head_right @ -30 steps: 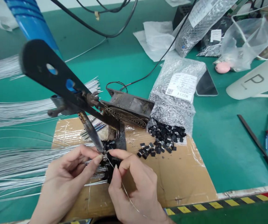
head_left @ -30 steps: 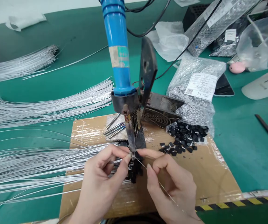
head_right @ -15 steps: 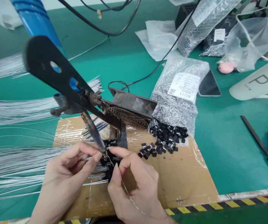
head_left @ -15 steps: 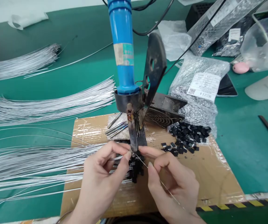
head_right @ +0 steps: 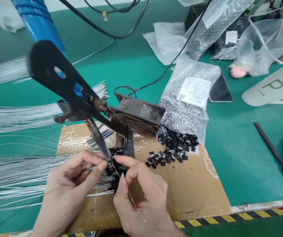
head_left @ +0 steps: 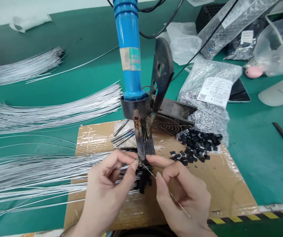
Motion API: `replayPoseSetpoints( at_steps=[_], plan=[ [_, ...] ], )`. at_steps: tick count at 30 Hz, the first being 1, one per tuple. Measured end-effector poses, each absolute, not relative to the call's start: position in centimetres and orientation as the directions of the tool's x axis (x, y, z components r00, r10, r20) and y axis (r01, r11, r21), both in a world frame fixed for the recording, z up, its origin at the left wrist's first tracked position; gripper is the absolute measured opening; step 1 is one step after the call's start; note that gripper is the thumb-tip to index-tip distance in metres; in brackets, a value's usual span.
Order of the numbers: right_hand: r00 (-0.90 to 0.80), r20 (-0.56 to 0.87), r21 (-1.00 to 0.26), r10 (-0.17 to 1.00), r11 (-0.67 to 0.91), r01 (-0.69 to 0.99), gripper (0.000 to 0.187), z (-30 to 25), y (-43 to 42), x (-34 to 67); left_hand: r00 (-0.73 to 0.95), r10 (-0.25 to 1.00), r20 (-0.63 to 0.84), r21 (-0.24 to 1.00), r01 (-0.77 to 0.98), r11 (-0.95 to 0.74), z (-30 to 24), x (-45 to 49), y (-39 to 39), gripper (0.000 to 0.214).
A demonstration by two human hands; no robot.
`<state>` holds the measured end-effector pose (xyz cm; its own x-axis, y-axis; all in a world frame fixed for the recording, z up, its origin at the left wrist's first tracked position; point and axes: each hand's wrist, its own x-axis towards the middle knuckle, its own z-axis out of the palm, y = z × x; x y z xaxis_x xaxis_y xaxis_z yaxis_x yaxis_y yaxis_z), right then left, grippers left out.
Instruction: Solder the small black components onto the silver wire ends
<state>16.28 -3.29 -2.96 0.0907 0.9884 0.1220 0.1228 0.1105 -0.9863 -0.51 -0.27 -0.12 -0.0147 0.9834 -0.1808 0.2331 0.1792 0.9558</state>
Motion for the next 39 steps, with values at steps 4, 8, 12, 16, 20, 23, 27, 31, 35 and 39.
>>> replayPoseSetpoints(
  at_steps=[4, 8, 12, 16, 20, 23, 27, 31, 35, 39],
  plan=[
    [0.093, 0.11, -0.987, 0.99, 0.098, 0.126, 0.02, -2.98, -3.33, 16.22, -0.018, 0.982, -0.188, 0.957, 0.222, 0.187, -0.27, -0.52, -0.31, 0.016],
    [0.095, 0.102, -0.988, 0.99, 0.089, 0.126, 0.02, -2.94, -3.34, 16.14, -0.028, 0.982, -0.185, 0.958, 0.219, 0.187, -0.32, -0.47, -0.29, 0.015],
    [0.099, 0.117, -0.985, 0.988, 0.103, 0.135, 0.02, -2.89, -3.27, 16.1, -0.034, 0.983, -0.179, 0.958, 0.223, 0.182, -0.39, -0.43, -0.31, 0.015],
    [0.104, 0.146, -0.979, 0.984, 0.129, 0.16, 0.02, -2.94, -3.22, 16.09, -0.04, 0.984, -0.176, 0.956, 0.231, 0.18, -0.46, -0.46, -0.42, 0.014],
    [0.105, 0.194, -0.964, 0.975, 0.169, 0.207, 0.02, -3.06, -3.19, 16.22, -0.057, 0.984, -0.169, 0.958, 0.227, 0.177, -0.4, -0.37, -0.42, 0.014],
    [0.076, 0.235, -0.947, 0.969, 0.211, 0.241, 0.021, -3.05, -3.18, 16.28, -0.063, 0.982, -0.181, 0.956, 0.224, 0.19, -0.31, -0.2, -0.28, 0.013],
    [0.111, 0.248, -0.942, 0.962, 0.213, 0.259, 0.02, -2.9, -3.26, 15.91, -0.067, 0.979, -0.193, 0.954, 0.221, 0.203, -0.18, -0.08, -0.19, 0.013],
    [0.147, 0.246, -0.944, 0.958, 0.203, 0.259, 0.02, -2.81, -3.35, 15.54, -0.075, 0.978, -0.195, 0.953, 0.222, 0.207, 0.03, 0.05, -0.39, 0.013],
    [0.12, 0.246, -0.942, 0.962, 0.208, 0.264, 0.019, -2.8, -3.35, 15.73, -0.129, 0.969, -0.212, 0.953, 0.191, 0.234, 0.16, 0.3, -0.64, 0.013],
    [0.111, 0.248, -0.941, 0.962, 0.211, 0.265, 0.019, -2.9, -3.32, 15.94, -0.119, 0.969, -0.217, 0.953, 0.188, 0.237, 0.06, 0.22, -0.6, 0.012]
  ],
)
